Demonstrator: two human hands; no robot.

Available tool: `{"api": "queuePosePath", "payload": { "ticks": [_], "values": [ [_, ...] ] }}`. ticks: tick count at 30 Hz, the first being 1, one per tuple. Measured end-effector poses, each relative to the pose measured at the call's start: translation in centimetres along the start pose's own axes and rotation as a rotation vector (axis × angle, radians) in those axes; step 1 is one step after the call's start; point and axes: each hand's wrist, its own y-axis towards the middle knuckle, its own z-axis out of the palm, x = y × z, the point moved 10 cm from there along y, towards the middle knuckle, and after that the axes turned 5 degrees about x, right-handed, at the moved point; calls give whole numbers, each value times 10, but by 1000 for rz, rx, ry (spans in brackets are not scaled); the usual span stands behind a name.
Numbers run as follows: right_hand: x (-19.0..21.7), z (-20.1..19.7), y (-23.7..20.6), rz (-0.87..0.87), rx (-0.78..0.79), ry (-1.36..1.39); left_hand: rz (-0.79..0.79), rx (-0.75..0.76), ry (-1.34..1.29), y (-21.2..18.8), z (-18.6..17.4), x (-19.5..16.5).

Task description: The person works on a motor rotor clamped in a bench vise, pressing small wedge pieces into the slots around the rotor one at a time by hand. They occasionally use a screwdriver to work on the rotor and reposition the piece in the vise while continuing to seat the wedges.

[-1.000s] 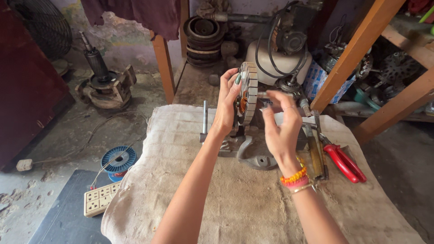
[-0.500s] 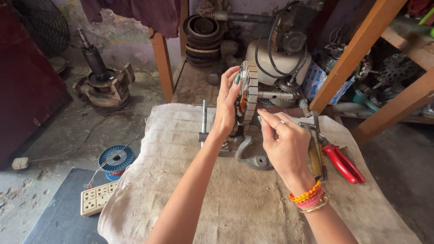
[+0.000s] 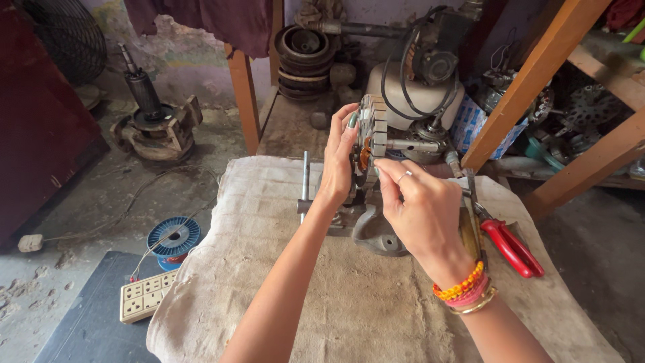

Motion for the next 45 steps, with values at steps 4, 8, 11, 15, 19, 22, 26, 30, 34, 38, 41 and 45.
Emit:
{"api": "queuePosePath", "payload": {
  "ticks": [4,8,11,15,19,22,26,30,34,38,41,45],
  "values": [
    [-6,5,7,-14,-35,69,22,-22,141,-4,-2,-5],
    [-47,2,0,98,-37,206,130,-40,231,-10,-1,-14],
    [-99,10,-20,341,1,384,133,-56,213,-10,-3,-13],
    [-140,36,-44,536,33,581,145,-75,206,-10,-2,-22],
    [-148,35,-50,539,40,614,346,-191,753,-39,2,-72],
    [-139,23,-51,531,48,578,625,-54,1107,-68,34,-109],
    [-113,3,-49,443,23,491,610,313,1265,-80,86,-105],
    [-93,-11,-43,342,60,357,596,314,1263,-87,90,-115],
    [-92,6,-35,375,278,564,608,251,1153,-92,84,-118],
    [-70,7,-11,123,345,575,557,246,992,-99,82,-117],
    [-42,11,-1,-109,395,491,579,274,879,-107,76,-127],
    [-34,5,6,-162,394,313,445,150,635,-94,46,-129]
  ]
}}
